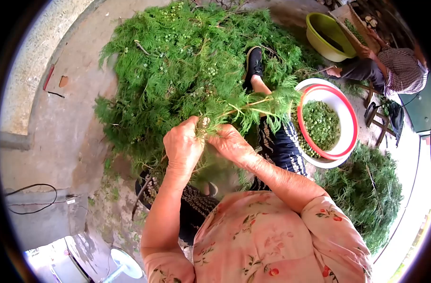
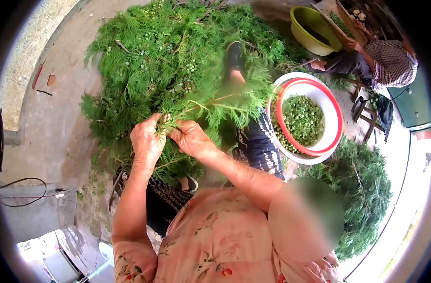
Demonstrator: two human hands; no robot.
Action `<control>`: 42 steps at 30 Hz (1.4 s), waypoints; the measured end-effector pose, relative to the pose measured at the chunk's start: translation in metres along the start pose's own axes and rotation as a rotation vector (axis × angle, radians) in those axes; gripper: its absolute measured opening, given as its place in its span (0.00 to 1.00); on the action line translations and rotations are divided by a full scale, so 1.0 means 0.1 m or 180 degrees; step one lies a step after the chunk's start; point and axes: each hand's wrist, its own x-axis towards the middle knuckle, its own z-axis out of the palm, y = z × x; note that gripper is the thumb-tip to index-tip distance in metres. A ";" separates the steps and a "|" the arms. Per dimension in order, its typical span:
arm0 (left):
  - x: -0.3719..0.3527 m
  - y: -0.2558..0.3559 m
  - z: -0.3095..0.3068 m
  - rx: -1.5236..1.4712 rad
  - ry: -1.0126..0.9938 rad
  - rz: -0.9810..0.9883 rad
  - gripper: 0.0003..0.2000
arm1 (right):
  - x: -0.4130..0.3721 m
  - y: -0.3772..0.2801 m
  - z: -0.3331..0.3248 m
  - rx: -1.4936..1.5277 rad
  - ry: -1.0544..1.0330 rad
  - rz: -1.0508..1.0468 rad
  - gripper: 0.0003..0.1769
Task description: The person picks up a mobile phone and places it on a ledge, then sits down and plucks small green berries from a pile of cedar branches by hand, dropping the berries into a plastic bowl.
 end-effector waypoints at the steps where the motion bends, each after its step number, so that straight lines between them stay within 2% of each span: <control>1: -0.01 0.01 -0.02 0.0046 0.0040 0.0063 0.11 | 0.01 0.00 0.02 0.0053 -0.0007 -0.0024 0.10; 3: -0.02 -0.05 0.02 0.0074 0.0372 0.0142 0.06 | 0.02 0.00 0.05 0.0065 -0.0045 -0.0029 0.10; 6: -0.04 -0.07 0.02 0.0059 0.0633 0.0150 0.11 | 0.03 0.02 0.09 -0.0157 -0.0039 -0.0253 0.08; 8: -0.04 -0.07 0.00 0.0081 0.0705 0.0060 0.12 | 0.09 0.14 0.12 -0.0394 -0.0017 -0.0557 0.08; 9: -0.03 -0.08 -0.02 0.0084 0.0715 0.0057 0.11 | 0.13 0.14 0.17 -0.0717 0.0233 -0.1068 0.06; 11: -0.01 -0.13 -0.04 0.0084 0.0732 0.0051 0.11 | 0.11 0.08 0.19 -0.0967 0.0187 -0.0937 0.05; 12: 0.02 -0.17 -0.05 -0.0006 0.0652 -0.0342 0.08 | 0.09 0.03 0.21 -0.1092 0.0165 -0.0861 0.06; 13: 0.07 -0.23 -0.07 -0.0097 0.0567 -0.0737 0.06 | 0.03 0.02 0.28 -0.1177 0.0270 -0.1274 0.09; 14: 0.11 -0.31 -0.08 -0.0192 0.0485 -0.1127 0.05 | -0.04 0.02 0.36 -0.1298 0.0282 -0.1318 0.11; 15: 0.10 -0.43 -0.11 0.0281 0.0537 -0.0645 0.06 | -0.11 -0.04 0.42 -0.1186 0.0335 -0.1348 0.12; 16: 0.09 -0.49 -0.08 0.0426 0.0646 -0.0598 0.08 | -0.15 -0.08 0.45 -0.1069 0.0382 -0.1376 0.12; 17: 0.07 -0.53 -0.07 0.0310 0.0754 -0.0679 0.09 | -0.13 -0.07 0.43 -0.1028 0.0394 -0.1193 0.12; 18: 0.07 -0.54 -0.10 0.0201 0.0867 -0.0759 0.10 | -0.11 -0.06 0.38 -0.0728 0.0327 -0.0621 0.11; 20: 0.11 -0.65 -0.12 -0.0812 0.0797 -0.0915 0.11 | -0.03 -0.04 0.24 -0.0393 0.0423 -0.0300 0.11; 21: 0.13 -0.60 -0.21 -0.0996 0.0632 -0.0796 0.11 | -0.03 -0.06 0.19 -0.0117 0.0484 -0.0369 0.12; 24: 0.24 -0.51 -0.31 -0.0523 0.0467 -0.0798 0.10 | -0.06 -0.04 0.01 0.0245 0.0513 -0.0065 0.13; 25: 0.27 -0.52 -0.29 -0.0076 0.0725 -0.0398 0.10 | -0.10 -0.08 -0.03 0.0168 0.0584 0.0020 0.13; 26: 0.34 -0.52 -0.33 0.0061 0.0436 -0.0396 0.11 | -0.12 -0.02 -0.08 0.0068 0.0651 0.0021 0.14; 28: 0.46 -0.52 -0.33 0.0165 0.0403 -0.0166 0.12 | -0.21 -0.08 -0.12 -0.0196 0.0960 0.0288 0.16; 30: 0.56 -0.46 -0.31 0.0458 0.0231 -0.0236 0.13 | -0.29 0.03 -0.22 -0.0641 0.0866 0.0474 0.17; 31: 0.62 -0.53 -0.23 0.0475 0.0295 0.0127 0.13 | -0.30 0.11 -0.23 -0.0676 0.0815 0.0346 0.18; 33: 0.74 -0.50 -0.15 0.0589 -0.0104 -0.0058 0.22 | -0.31 0.28 -0.25 -0.0549 0.0859 0.0359 0.19; 34: 0.74 -0.46 -0.14 0.0739 0.0264 0.0447 0.26 | -0.31 0.32 -0.20 -0.0334 0.0943 0.0542 0.20; 35: 0.73 -0.42 -0.10 0.0774 0.0282 0.0409 0.27 | -0.30 0.24 -0.17 -0.0131 0.0943 0.0607 0.20; 36: 0.75 -0.52 0.05 0.0193 0.0438 0.0581 0.21 | -0.28 0.15 -0.14 0.0087 0.0941 0.0674 0.20; 38: 0.57 -0.33 0.10 -0.1579 -0.0168 -0.0522 0.13 | -0.21 0.11 -0.14 0.0313 0.0868 0.0679 0.17; 40: 0.22 -0.16 0.18 -0.2935 -0.0327 -0.1083 0.10 | -0.15 0.23 -0.12 0.0222 0.0677 0.0493 0.16; 42: -0.10 0.04 0.23 -0.2861 -0.0273 -0.1096 0.09 | -0.17 0.24 -0.07 -0.0348 0.0543 0.0400 0.15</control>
